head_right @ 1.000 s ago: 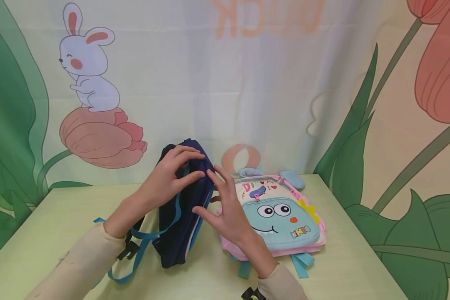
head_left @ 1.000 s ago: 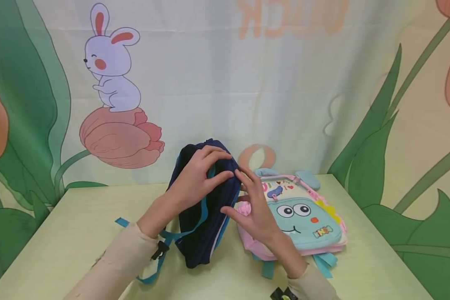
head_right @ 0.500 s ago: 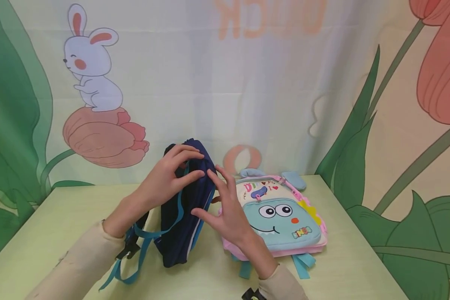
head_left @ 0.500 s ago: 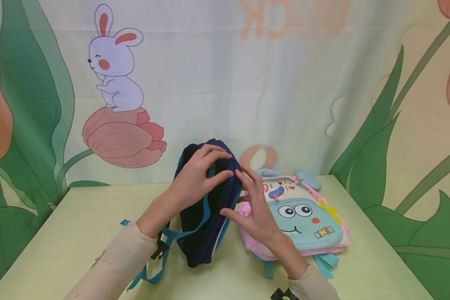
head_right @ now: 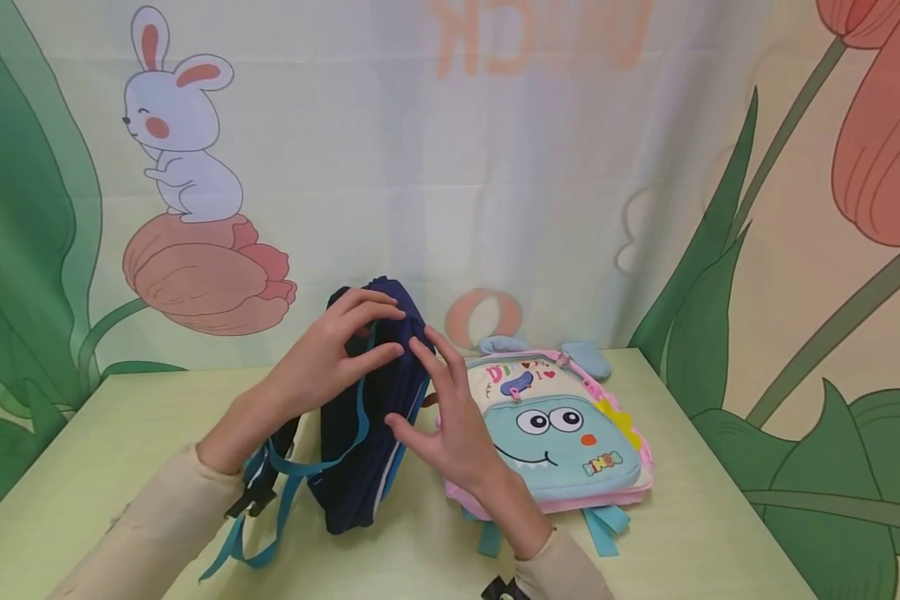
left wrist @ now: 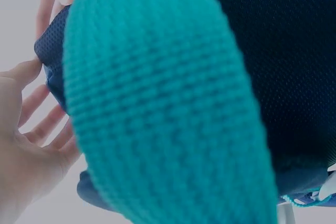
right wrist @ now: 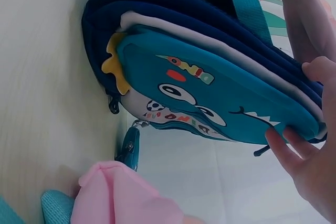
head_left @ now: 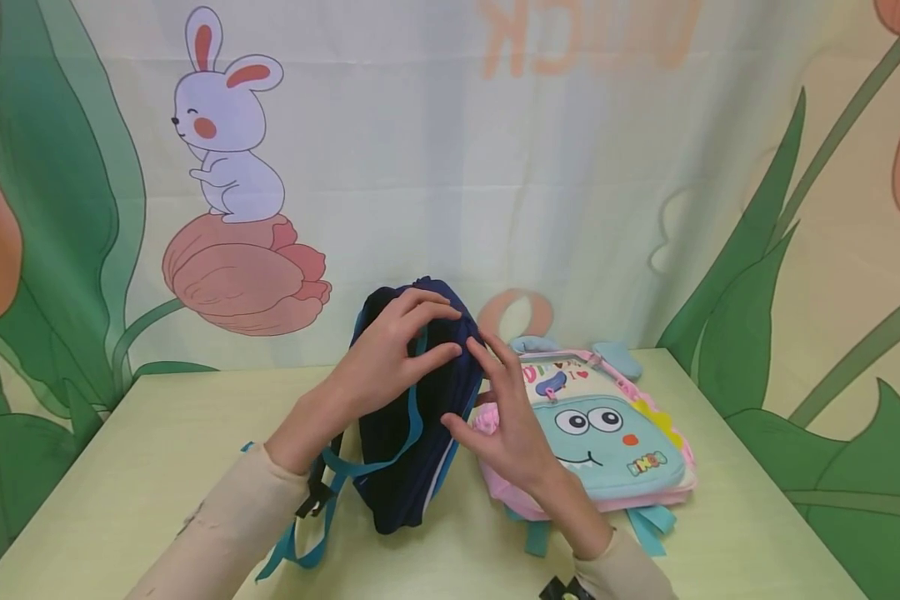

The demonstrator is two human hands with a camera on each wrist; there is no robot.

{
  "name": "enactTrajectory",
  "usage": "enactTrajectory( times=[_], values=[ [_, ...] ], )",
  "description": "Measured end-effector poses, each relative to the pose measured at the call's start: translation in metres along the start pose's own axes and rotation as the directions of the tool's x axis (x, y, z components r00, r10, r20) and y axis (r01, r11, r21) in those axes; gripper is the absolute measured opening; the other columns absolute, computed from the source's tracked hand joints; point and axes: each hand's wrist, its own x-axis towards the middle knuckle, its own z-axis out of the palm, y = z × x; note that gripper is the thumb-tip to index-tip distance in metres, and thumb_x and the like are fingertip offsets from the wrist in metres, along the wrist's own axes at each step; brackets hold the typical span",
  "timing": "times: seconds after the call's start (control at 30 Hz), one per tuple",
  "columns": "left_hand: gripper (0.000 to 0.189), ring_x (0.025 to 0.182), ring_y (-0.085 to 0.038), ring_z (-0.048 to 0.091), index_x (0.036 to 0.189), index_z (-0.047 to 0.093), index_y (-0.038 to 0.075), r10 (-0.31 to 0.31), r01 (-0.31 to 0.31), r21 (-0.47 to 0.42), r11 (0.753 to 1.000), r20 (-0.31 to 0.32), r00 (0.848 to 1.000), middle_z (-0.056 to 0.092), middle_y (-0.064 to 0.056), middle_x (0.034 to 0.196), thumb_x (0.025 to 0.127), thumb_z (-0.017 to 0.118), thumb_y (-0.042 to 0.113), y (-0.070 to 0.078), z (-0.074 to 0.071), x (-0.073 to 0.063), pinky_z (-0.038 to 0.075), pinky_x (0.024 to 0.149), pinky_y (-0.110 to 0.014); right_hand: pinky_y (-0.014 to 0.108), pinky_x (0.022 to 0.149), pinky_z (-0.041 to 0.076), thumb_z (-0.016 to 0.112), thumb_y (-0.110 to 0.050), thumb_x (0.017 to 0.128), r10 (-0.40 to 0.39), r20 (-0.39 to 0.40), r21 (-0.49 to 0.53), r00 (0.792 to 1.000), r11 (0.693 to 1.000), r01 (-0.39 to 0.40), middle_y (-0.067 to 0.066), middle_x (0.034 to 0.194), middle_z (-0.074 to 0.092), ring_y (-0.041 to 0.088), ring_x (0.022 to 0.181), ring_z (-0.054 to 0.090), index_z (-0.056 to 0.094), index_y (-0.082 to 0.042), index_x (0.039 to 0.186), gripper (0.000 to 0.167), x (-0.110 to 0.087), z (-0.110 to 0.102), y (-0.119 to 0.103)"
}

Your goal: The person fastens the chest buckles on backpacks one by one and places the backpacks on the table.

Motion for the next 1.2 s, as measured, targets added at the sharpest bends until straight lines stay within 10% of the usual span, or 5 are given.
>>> enactTrajectory(
  times=[0.6, 1.2],
  values=[
    [0.035, 0.126, -0.023, 0.053, 0.121, 0.067, 0.011, -0.031, 0.033, -0.03, 0.999, 0.044, 0.999, 0.057, -0.005, 0.131, 0.09, 0.074, 0.026, -0.014, -0.02, -0.022, 0.05, 0.102, -0.043, 0.035, 0.071, 0.057, 0.075, -0.007, 0.083, -0.032, -0.008, -0.019, 0.999, 0.999, 0.032, 0.009, 0.161, 0.023, 0.026, 0.138, 0.038, 0.036, -0.016, 0.152, 0.08, -0.001, -0.002, 0.008],
    [0.036, 0.112, -0.022, 0.058, 0.125, 0.064, 0.014, -0.301, 0.307, -0.076, 0.949, 0.081, 0.95, 0.061, -0.001, 0.127, 0.094, 0.068, 0.033, -0.057, -0.043, -0.078, 0.052, 0.091, -0.041, 0.031, 0.073, 0.057, 0.076, -0.009, 0.082, -0.008, -0.017, -0.019, 1.0, 1.0, 0.008, 0.006, 0.161, 0.025, 0.025, 0.136, 0.04, 0.037, -0.017, 0.151, 0.08, 0.0, -0.006, 0.011]
  ],
)
